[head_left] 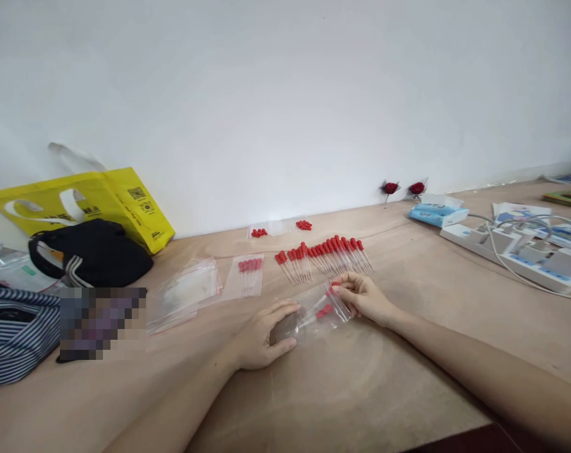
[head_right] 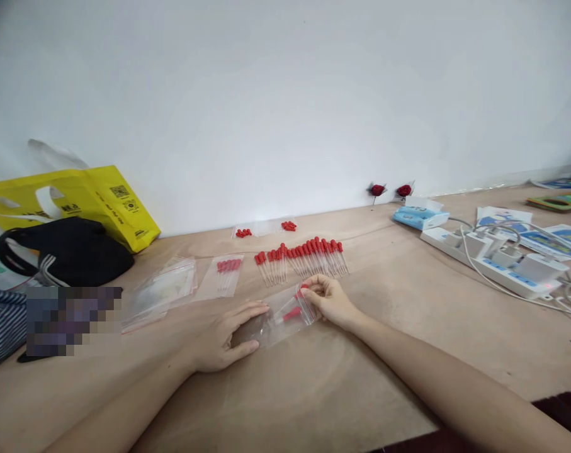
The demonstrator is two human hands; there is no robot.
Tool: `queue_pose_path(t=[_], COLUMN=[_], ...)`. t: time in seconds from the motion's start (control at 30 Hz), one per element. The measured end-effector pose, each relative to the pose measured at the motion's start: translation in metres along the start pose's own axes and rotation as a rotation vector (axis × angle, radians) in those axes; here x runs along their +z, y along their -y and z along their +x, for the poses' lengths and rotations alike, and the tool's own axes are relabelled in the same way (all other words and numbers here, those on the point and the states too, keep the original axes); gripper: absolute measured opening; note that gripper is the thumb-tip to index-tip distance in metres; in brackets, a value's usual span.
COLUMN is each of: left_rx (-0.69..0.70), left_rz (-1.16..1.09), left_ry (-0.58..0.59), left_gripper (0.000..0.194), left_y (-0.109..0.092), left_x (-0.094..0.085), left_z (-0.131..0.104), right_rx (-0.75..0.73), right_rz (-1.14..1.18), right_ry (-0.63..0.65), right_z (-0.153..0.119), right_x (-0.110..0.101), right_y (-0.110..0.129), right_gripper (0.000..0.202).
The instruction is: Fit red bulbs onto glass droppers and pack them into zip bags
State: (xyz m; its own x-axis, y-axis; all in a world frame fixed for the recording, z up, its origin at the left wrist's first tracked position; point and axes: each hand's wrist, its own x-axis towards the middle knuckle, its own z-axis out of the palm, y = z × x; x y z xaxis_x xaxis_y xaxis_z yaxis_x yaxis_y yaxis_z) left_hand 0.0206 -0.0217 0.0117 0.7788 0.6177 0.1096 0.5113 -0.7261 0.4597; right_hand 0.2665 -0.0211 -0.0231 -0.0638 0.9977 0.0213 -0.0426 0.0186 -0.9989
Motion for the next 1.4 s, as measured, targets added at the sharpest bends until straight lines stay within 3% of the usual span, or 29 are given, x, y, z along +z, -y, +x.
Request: queue_pose_path(t=[0.17, 0.27, 0.33, 0.4, 0.47, 0.63, 0.83, 1.0, 1.2, 1.33, 1.4], left_rx=[0.017, 0.023, 0.034, 0.042, 0.031, 0.007, 0.019, 0.025, 0.019, 0.016, 0.012], left_rz=[-0.009, -0.024, -0.034, -0.038, -0.038, -0.042, -0.056, -0.071, -0.081, -0.081, -0.070], left_ry=[-0.004, -0.008, -0.008, -0.012, -0.014, -0.004, -0.013, -0.016, -0.019, -0.022, -0.021], left_gripper=[0.048, 0.044, 0.042, 0.041, 0.042, 0.044, 0.044, 0.045, 0.045, 0.046, 0.047], left_y=[0.002, 0.003, 0.004, 0.004, 0.003, 0.002, 0.002, 0.004, 0.005, 0.002, 0.001], left_x=[0.001, 0.002, 0.003, 0.003, 0.002, 0.002, 0.002, 0.003, 0.003, 0.002, 0.001], left_z=[0.001, 0.001, 0.001, 0.001, 0.001, 0.000, -0.002, -0.005, -0.004, -0.002, -0.002], right_rx=[-0.024, -0.090, -0.055, 0.039, 0.081, -0.153, -0.120, -0.101, -0.162, -0.211, -0.275], right_rz=[-0.048, -0.165, -0.236, -0.296, -0.382, -0.713, -0.716, -0.669, -0.543, -0.409, -0.161], right_ry=[0.292, 0.389, 0.418, 0.351, 0.181, -0.197, -0.355, -0.375, -0.444, -0.484, -0.476], right_z=[-0.001, 0.001, 0.005, 0.012, 0.023, 0.066, 0.130, 0.155, 0.141, 0.102, 0.076], right_x=[0.005, 0.003, -0.004, -0.013, -0.020, -0.006, 0.034, 0.041, 0.021, -0.007, -0.020], right_y=[0.004, 0.004, 0.004, 0.004, 0.005, 0.017, 0.018, 0.010, 0.019, 0.022, 0.018], right_gripper=[0.033, 0.032, 0.030, 0.027, 0.022, 0.010, 0.027, 0.015, 0.023, 0.031, 0.030])
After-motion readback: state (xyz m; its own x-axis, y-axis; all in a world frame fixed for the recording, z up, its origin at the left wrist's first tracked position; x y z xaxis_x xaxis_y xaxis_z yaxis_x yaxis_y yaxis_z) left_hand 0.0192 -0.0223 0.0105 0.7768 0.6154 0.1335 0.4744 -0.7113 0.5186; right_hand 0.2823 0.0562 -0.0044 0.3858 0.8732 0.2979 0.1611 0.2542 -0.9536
